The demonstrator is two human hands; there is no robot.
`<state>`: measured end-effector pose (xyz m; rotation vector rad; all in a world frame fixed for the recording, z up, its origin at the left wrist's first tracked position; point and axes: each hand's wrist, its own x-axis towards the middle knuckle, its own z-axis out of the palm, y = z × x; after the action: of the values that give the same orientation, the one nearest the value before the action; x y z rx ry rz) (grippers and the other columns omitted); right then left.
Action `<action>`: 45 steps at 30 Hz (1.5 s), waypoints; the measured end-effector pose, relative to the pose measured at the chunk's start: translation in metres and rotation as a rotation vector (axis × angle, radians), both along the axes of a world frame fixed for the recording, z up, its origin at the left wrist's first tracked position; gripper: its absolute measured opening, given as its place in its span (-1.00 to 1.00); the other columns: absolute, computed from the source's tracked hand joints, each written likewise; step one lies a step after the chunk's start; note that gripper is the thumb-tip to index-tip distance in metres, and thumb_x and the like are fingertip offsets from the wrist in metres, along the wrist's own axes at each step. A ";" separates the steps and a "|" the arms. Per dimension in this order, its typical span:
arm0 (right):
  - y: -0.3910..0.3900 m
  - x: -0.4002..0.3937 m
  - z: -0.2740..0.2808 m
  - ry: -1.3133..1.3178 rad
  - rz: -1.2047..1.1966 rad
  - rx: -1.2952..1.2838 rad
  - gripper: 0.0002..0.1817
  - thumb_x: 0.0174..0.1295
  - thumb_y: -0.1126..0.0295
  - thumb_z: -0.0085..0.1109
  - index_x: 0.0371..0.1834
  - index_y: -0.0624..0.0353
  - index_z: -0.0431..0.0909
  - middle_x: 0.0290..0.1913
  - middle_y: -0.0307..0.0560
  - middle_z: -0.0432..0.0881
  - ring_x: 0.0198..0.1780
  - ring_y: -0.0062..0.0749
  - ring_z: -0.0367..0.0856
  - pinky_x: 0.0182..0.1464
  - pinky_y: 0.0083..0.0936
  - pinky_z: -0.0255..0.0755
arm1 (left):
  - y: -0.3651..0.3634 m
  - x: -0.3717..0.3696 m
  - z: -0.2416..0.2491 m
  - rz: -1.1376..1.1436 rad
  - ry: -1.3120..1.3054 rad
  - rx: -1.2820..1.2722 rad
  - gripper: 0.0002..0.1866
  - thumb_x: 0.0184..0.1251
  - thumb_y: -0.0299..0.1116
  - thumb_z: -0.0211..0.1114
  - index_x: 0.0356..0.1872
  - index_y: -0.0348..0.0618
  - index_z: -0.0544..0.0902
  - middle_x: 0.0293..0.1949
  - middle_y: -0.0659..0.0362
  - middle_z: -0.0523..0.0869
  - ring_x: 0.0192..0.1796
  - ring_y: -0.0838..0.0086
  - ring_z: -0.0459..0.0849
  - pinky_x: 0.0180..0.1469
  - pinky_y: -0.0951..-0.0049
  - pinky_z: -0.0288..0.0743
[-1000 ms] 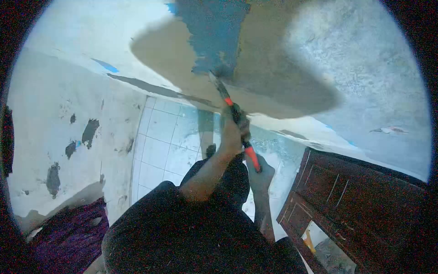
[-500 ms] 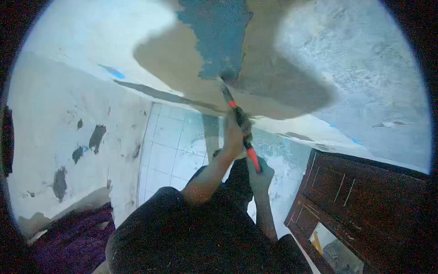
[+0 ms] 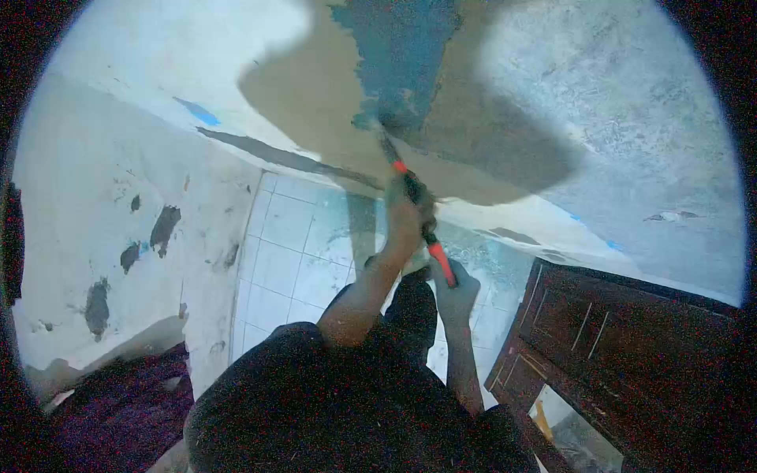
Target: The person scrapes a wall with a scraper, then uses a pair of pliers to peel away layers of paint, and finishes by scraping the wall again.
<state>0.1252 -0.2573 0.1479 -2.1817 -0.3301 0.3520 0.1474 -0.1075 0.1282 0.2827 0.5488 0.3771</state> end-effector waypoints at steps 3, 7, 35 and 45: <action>0.014 0.003 -0.006 -0.038 0.098 -0.022 -0.75 0.17 0.35 0.29 -0.22 0.33 0.64 -0.58 -0.18 0.59 -0.54 -0.66 0.44 -0.44 -0.60 0.34 | 0.024 -0.008 0.008 0.096 0.140 0.143 -0.52 0.42 0.25 -0.24 -0.41 0.09 0.34 -0.66 0.39 0.26 -0.69 0.62 0.22 -0.69 0.51 0.10; 0.001 -0.003 0.006 -0.012 0.067 0.028 -0.76 0.17 0.37 0.28 -0.19 0.32 0.64 -0.57 -0.18 0.59 -0.51 -0.67 0.45 -0.44 -0.59 0.35 | 0.006 -0.005 0.018 0.035 0.189 0.164 -0.51 0.41 0.26 -0.22 -0.38 0.06 0.36 -0.63 0.39 0.29 -0.66 0.62 0.24 -0.67 0.53 0.13; -0.002 0.006 0.023 -0.069 0.045 -0.031 -0.74 0.14 0.37 0.33 -0.18 0.32 0.65 -0.53 -0.16 0.62 -0.47 -0.74 0.44 -0.43 -0.63 0.38 | 0.000 0.002 0.027 0.092 0.059 0.130 -0.59 0.46 0.17 -0.22 -0.40 0.09 0.29 -0.65 0.37 0.23 -0.69 0.59 0.20 -0.71 0.52 0.14; -0.004 0.000 0.027 -0.101 0.049 -0.041 -0.74 0.13 0.36 0.34 -0.20 0.32 0.64 -0.54 -0.14 0.62 -0.52 -0.67 0.45 -0.46 -0.59 0.35 | 0.005 -0.005 0.048 0.053 0.111 0.062 -0.62 0.46 0.15 -0.19 -0.36 0.11 0.32 -0.63 0.38 0.25 -0.68 0.62 0.20 -0.69 0.54 0.11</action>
<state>0.1249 -0.2610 0.1747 -2.2397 -0.4357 0.2785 0.1427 -0.1028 0.1759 0.3513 0.6548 0.4321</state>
